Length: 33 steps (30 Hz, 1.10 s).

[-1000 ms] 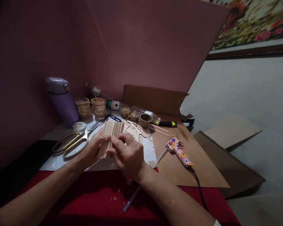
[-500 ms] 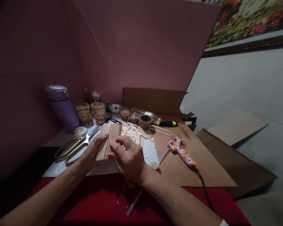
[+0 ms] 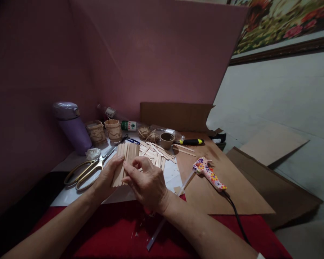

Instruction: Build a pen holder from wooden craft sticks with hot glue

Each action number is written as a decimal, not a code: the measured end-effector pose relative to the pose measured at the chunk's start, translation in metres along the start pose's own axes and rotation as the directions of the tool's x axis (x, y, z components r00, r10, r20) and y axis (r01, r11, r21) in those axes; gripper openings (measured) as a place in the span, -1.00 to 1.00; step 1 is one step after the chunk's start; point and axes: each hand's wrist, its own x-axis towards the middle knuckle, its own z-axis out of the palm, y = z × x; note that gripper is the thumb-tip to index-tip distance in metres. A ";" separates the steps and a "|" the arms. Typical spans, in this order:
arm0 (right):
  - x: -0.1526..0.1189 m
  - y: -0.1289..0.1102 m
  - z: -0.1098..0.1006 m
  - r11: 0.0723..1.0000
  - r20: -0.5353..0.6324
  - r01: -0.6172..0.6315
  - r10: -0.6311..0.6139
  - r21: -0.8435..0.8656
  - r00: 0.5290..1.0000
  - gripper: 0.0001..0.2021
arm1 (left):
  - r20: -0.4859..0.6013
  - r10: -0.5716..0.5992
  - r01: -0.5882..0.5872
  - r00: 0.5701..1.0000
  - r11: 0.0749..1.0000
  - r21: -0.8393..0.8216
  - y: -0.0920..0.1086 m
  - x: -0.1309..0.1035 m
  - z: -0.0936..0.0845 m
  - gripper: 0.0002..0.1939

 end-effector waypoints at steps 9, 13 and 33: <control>-0.002 0.002 0.004 0.999 0.006 -0.035 0.035 0.026 0.999 -0.65 | -0.061 0.197 -0.182 0.979 0.964 0.193 -0.006 0.009 -0.005 -0.51; -0.002 -0.001 0.008 0.971 -0.016 -0.205 0.208 0.122 0.978 -0.78 | -0.044 0.358 -0.317 0.933 0.871 0.376 -0.010 0.011 -0.010 -0.51; 0.011 0.006 0.013 0.342 0.244 -0.669 0.744 0.660 0.622 -0.80 | -0.128 0.401 -0.316 0.907 0.850 0.422 -0.012 0.016 -0.011 -0.42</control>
